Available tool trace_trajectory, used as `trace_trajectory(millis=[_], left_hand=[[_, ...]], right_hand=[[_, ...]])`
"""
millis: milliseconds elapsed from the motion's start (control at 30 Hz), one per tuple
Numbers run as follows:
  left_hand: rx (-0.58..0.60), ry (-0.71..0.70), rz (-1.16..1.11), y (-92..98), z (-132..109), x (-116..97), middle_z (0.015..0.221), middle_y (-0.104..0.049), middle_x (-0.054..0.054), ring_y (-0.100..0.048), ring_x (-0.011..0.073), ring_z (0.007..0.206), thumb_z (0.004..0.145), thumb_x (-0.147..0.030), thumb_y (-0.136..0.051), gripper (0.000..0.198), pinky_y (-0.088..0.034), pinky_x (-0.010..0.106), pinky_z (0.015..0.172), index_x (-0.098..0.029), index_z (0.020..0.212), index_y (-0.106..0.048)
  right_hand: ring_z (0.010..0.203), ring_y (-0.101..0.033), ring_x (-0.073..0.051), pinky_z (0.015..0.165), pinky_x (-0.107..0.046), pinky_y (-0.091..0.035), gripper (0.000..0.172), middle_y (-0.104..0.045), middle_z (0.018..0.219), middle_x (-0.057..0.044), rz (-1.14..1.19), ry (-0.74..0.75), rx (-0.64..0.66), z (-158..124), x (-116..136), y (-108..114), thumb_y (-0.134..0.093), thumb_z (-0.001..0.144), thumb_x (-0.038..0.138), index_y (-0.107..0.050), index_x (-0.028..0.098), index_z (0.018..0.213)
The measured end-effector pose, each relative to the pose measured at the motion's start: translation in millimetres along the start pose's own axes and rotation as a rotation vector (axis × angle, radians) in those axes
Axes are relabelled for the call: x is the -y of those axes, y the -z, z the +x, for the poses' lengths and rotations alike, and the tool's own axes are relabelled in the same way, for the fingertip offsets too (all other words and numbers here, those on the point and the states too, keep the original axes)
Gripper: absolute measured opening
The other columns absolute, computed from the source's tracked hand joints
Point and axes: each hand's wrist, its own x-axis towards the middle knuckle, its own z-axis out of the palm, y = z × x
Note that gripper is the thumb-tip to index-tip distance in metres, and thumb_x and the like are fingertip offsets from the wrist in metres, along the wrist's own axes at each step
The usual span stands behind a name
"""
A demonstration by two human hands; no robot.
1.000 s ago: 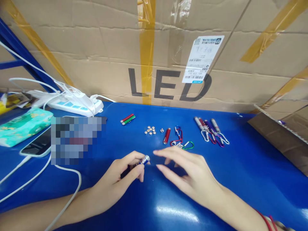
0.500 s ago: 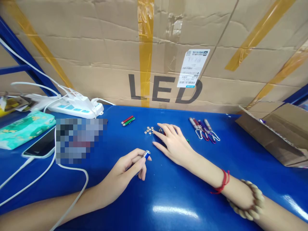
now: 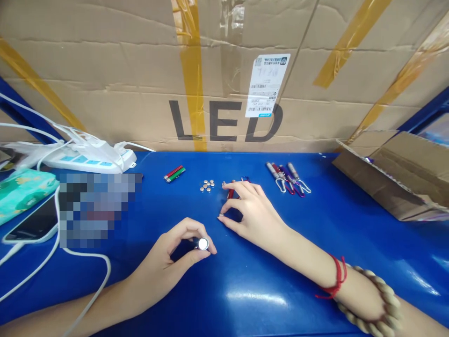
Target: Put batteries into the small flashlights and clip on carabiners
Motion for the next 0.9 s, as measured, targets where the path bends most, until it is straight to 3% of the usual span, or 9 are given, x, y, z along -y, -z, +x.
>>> trace_trajectory(millis=[167, 333, 667, 900], left_hand=[[-0.045, 0.016, 0.019, 3.5, 3, 0, 0.087, -0.062, -0.004, -0.055, 0.0145, 0.089, 0.083, -0.022, -0.057, 0.002, -0.036, 0.027, 0.082, -0.022, 0.083, -0.058], [-0.094, 0.01, 0.066, 7.0, 7, 2, 0.086, -0.062, -0.005, -0.053, 0.0131, 0.084, 0.084, -0.024, -0.057, 0.003, -0.035, 0.025, 0.078, -0.024, 0.086, -0.059], [-0.141, 0.013, 0.134, 10.7, 12, 2, 0.084, -0.061, -0.004, -0.051, 0.0128, 0.078, 0.082, -0.026, -0.057, 0.007, -0.037, 0.023, 0.073, -0.023, 0.087, -0.06], [-0.155, 0.023, 0.192, 11.3, 11, 3, 0.086, -0.062, -0.002, -0.051, 0.0149, 0.078, 0.08, -0.028, -0.058, 0.01, -0.038, 0.025, 0.074, -0.022, 0.088, -0.061]], right_hand=[[0.112, -0.048, -0.023, 0.092, -0.044, -0.037, 0.018, -0.054, 0.121, -0.006, 0.007, 0.019, 0.025, -4, -2, -1, -0.056, 0.085, 0.029, -0.069, 0.027, 0.098], [0.107, -0.051, -0.021, 0.09, -0.041, -0.038, 0.013, -0.059, 0.113, -0.005, 0.113, 0.054, -0.003, -9, 0, -2, -0.058, 0.085, 0.027, -0.07, 0.025, 0.087], [0.106, -0.052, -0.02, 0.09, -0.039, -0.039, 0.006, -0.057, 0.113, -0.004, 0.255, -0.02, 0.075, -14, 11, -3, -0.063, 0.081, 0.029, -0.066, 0.025, 0.081], [0.098, -0.055, -0.016, 0.087, -0.034, -0.041, 0.009, -0.062, 0.1, -0.003, 0.187, 0.179, 0.022, -13, 17, 2, -0.055, 0.086, 0.023, -0.062, 0.019, 0.083]])
